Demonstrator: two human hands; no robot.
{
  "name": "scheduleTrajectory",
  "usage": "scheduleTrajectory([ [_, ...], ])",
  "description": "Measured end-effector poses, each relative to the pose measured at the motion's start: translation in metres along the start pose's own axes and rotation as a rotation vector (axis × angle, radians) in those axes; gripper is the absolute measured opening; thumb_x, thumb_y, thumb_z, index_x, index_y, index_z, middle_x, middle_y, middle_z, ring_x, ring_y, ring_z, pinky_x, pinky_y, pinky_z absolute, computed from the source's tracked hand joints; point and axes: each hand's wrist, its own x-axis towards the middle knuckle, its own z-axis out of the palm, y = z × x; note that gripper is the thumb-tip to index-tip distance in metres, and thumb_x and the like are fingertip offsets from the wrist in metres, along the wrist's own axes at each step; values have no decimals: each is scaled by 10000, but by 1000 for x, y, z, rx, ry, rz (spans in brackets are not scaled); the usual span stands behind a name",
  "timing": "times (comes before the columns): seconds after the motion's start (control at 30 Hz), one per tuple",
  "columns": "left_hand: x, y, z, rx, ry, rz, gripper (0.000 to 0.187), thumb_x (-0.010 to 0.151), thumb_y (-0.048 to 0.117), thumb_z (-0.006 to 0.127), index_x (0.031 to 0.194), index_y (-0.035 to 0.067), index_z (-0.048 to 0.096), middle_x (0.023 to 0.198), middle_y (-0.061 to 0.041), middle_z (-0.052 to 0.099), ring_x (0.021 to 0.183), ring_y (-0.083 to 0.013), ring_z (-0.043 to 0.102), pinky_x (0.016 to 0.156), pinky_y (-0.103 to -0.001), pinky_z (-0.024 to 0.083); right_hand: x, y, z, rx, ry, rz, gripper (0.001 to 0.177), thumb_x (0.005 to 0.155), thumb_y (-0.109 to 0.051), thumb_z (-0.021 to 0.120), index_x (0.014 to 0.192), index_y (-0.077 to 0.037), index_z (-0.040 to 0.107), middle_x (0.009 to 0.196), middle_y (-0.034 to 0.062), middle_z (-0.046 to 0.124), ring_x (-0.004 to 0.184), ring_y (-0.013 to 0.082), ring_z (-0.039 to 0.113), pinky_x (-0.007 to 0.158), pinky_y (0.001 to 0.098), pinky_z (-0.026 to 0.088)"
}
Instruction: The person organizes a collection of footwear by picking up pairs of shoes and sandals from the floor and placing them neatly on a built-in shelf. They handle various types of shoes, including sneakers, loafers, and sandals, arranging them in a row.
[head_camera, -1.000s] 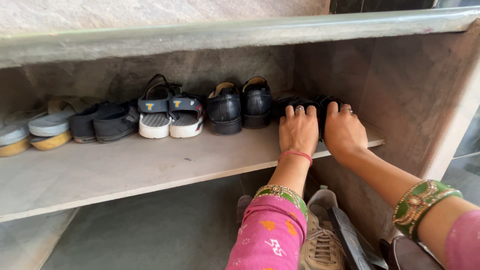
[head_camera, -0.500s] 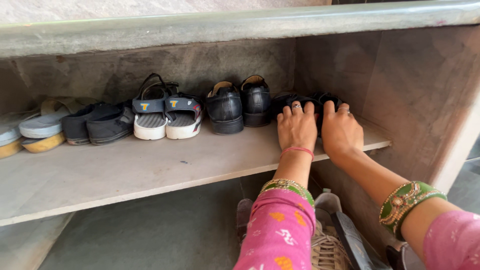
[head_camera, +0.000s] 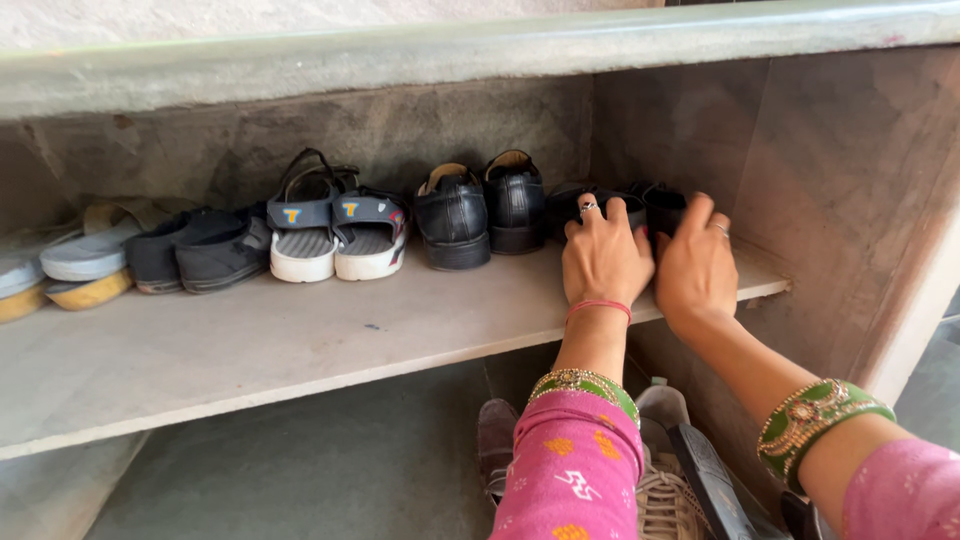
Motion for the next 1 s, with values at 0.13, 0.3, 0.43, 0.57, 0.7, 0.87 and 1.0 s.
scheduleTrajectory([
  [0.13,0,2,-8,16,-81,-2,387,814,261,737,1116,48,619,1317,-218,532,1049,-418,622,743,-430,613,-4,1,-2,75,57,74,509,954,-261,736,1181,30,385,1179,332,579,998,525,639,799,567,533],
  [0.3,2,-3,4,6,-14,6,331,875,237,730,1124,47,622,1338,-219,533,1049,-420,625,724,-428,621,0,2,-1,1,-28,86,415,974,-254,695,1158,8,430,1117,288,641,967,518,653,798,590,523],
  [0.43,1,-4,12,39,31,38,329,879,211,746,1132,46,616,1346,-215,534,1038,-396,634,738,-411,624,1,10,2,-2,-104,92,291,1036,-236,630,1171,-7,513,1123,266,666,1014,496,657,857,581,522],
  [0.57,0,-1,10,10,31,22,359,886,240,760,1146,45,609,1342,-205,534,1044,-392,631,745,-413,622,-2,13,4,22,0,-2,322,968,-182,644,1208,8,543,1251,293,566,1007,501,638,817,559,532],
  [0.7,2,-1,-5,-34,57,-66,507,799,343,815,1120,17,596,1289,-230,544,1049,-423,620,801,-445,597,-1,5,1,-49,1,-5,394,958,-224,659,1240,13,516,1242,276,565,1090,463,629,844,541,547],
  [0.87,5,0,-5,-5,-73,-174,563,844,433,781,1143,6,569,1228,-272,567,1022,-439,635,810,-451,590,-2,-10,-14,-167,-41,-12,529,942,-259,649,1404,-80,465,1222,250,559,1100,444,599,799,521,563],
  [1.0,3,-1,-1,14,-76,-56,467,912,373,733,1189,46,544,1196,-278,585,967,-441,659,757,-460,604,-5,-19,-23,-164,-23,14,361,953,-240,631,1251,-60,533,1198,215,571,1128,409,593,796,513,568],
])
